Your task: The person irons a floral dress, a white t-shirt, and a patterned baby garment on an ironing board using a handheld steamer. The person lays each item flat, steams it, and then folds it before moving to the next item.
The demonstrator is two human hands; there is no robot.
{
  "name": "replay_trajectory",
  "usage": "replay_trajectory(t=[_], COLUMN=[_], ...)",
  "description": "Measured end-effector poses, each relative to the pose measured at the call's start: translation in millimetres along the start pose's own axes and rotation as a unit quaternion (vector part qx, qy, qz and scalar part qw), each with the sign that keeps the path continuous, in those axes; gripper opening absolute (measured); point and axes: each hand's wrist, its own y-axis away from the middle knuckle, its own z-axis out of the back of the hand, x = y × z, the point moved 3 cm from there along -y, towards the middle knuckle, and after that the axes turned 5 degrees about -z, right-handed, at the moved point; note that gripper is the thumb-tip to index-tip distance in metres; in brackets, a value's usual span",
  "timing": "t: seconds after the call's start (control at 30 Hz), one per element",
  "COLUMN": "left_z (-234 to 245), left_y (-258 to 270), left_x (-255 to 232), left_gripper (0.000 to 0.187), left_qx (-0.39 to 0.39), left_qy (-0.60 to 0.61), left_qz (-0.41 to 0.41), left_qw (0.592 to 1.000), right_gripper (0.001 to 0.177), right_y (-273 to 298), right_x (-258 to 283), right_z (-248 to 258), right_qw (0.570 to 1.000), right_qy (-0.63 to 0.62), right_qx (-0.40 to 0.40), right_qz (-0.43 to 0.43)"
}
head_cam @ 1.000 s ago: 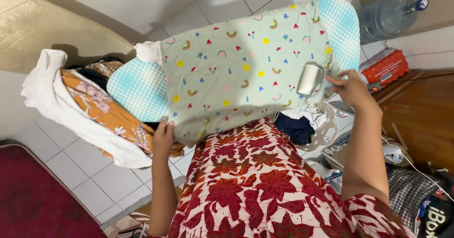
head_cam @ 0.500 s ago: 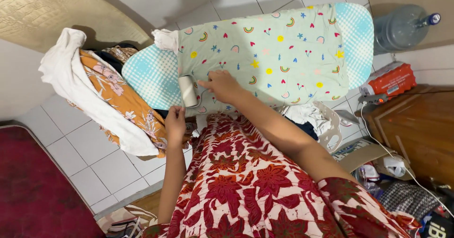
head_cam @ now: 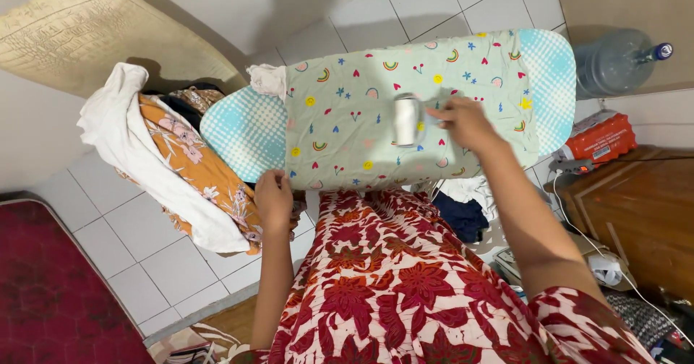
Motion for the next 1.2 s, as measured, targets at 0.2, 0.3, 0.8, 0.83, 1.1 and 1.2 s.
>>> replay_trajectory(t=[0.2, 0.3, 0.8, 0.83, 1.1, 1.2], left_z=[-40.0, -59.4, -59.9, -62.6, -87.3, -89.0], left_y=[-56.1, -60.6, -90.2, -100.7, -176.9, -169.9], left_x=[-18.1, -6.2, -22.8, -25.5, -32.7, -38.2], left_gripper=[0.026, 0.016, 0.023, 0.025, 0.036, 0.029], left_qx=[-0.065, -0.082, -0.044, -0.047, -0.053, -0.092], left_qy=[0.166, 0.172, 0.056, 0.065, 0.232, 0.399], left_qz=[0.006, 0.061, 0.046, 0.043, 0.151, 0.129], left_qw=[0.984, 0.980, 0.996, 0.996, 0.959, 0.903], right_gripper=[0.046, 0.048, 0.053, 0.055, 0.049, 0.047], right_y=[-70.7, -88.8, 74.7, 74.4, 4.7, -2.6], right_x=[143.4, 161.1, -248.0, -254.2, -226.8, -218.3], right_z=[-67.8, -87.6, 35.4, 31.0, 16.4, 26.0], right_qw=[0.966, 0.967, 0.972, 0.965, 0.924, 0.904], right_qy=[-0.055, -0.045, -0.112, -0.158, -0.302, -0.334], right_qx=[-0.054, -0.048, -0.115, -0.112, -0.103, -0.092], right_qz=[0.245, 0.247, -0.172, -0.177, -0.210, -0.250])
